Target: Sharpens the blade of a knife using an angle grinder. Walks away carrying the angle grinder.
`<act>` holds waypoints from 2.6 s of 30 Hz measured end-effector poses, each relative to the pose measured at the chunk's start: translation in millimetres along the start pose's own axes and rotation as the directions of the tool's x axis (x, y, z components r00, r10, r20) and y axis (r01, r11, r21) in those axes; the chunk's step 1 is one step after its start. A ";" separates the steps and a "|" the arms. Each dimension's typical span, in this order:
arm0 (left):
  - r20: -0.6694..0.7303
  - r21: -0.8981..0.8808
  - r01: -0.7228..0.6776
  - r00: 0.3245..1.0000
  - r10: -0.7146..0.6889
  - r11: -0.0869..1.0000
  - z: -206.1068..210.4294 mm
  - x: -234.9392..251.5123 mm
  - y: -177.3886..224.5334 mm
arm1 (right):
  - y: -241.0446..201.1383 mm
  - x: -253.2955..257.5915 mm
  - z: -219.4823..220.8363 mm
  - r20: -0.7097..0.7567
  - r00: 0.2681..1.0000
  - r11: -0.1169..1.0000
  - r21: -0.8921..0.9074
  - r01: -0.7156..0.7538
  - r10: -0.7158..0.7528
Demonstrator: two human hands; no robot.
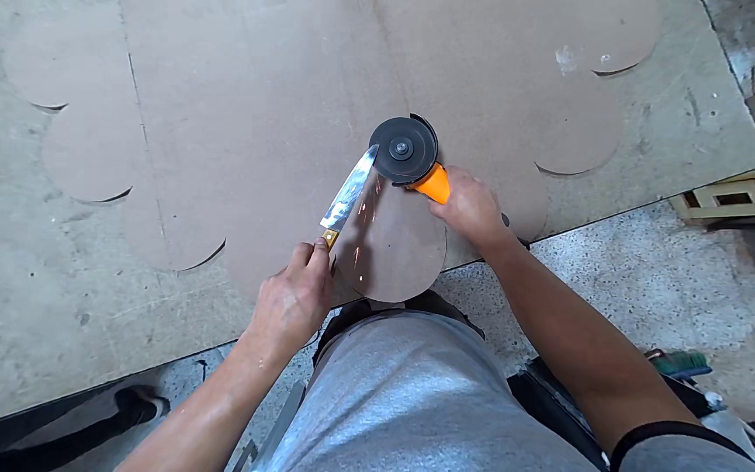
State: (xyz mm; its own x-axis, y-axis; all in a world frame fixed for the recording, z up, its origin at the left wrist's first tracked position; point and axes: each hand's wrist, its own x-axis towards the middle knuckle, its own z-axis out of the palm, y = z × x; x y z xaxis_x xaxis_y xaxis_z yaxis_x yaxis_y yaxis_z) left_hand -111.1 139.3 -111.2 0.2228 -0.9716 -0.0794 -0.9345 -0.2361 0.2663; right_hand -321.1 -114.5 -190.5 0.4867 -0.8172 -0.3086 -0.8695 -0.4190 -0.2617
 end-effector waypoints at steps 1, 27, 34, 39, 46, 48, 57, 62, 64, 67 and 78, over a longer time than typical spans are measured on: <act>0.002 -0.003 0.001 1.000 -0.001 1.000 -0.2 0.3 0.0 | 0.0 0.2 -0.1 0.001 1.000 1.000 -0.002 0.000 0.000; -0.044 -0.102 -0.009 0.999 0.005 0.995 11.9 23.7 -11.6 | -1.0 1.9 -1.9 0.024 1.000 1.000 -0.017 -0.015 0.016; -0.025 -0.116 -0.014 1.000 0.011 0.993 15.8 32.6 -13.0 | -1.2 2.3 -1.6 0.030 0.999 1.000 -0.016 -0.018 0.019; -0.035 -0.128 0.000 0.999 -0.005 0.992 18.2 43.6 -15.5 | -0.9 1.9 -0.5 0.003 1.000 1.000 -0.017 -0.003 0.003; -0.275 -0.263 0.004 0.958 -0.079 0.965 17.8 50.4 -24.5 | -1.3 1.9 -0.7 0.012 1.000 1.000 -0.020 -0.008 0.009; -0.312 -0.276 -0.028 0.948 -0.062 0.961 17.0 53.1 -23.6 | -1.0 1.5 -0.2 0.010 1.000 1.000 -0.024 -0.005 0.005; -0.209 -0.289 -0.060 0.978 -0.002 0.956 51.7 90.1 1.5 | -0.1 1.1 -0.4 0.007 1.000 1.000 -0.027 0.003 -0.002; -0.168 -0.299 -0.046 0.986 -0.005 0.953 55.1 105.2 17.1 | -1.4 2.4 -0.7 0.040 0.999 0.999 -0.028 -0.016 0.017; -0.140 -0.285 -0.024 0.990 -0.016 0.958 54.3 106.9 21.3 | -2.0 2.1 -0.8 0.035 0.999 0.999 -0.035 -0.015 0.017; -0.146 -0.276 -0.033 0.989 -0.008 0.961 56.3 94.6 18.6 | -2.1 1.4 -1.2 0.023 1.000 0.999 -0.041 -0.005 0.006; -0.124 -0.281 -0.018 0.992 -0.018 0.960 57.8 100.6 20.3 | -1.3 2.7 1.6 0.016 1.000 1.000 -0.017 0.003 -0.003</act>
State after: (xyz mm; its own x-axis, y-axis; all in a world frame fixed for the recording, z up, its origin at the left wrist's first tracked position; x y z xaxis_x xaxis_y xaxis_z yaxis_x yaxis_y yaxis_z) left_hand -123.7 37.6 -169.2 0.2720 -0.9617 0.0351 -0.8228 -0.2135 0.5267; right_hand -318.5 -115.6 -192.5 0.4906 -0.8097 -0.3221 -0.8692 -0.4285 -0.2468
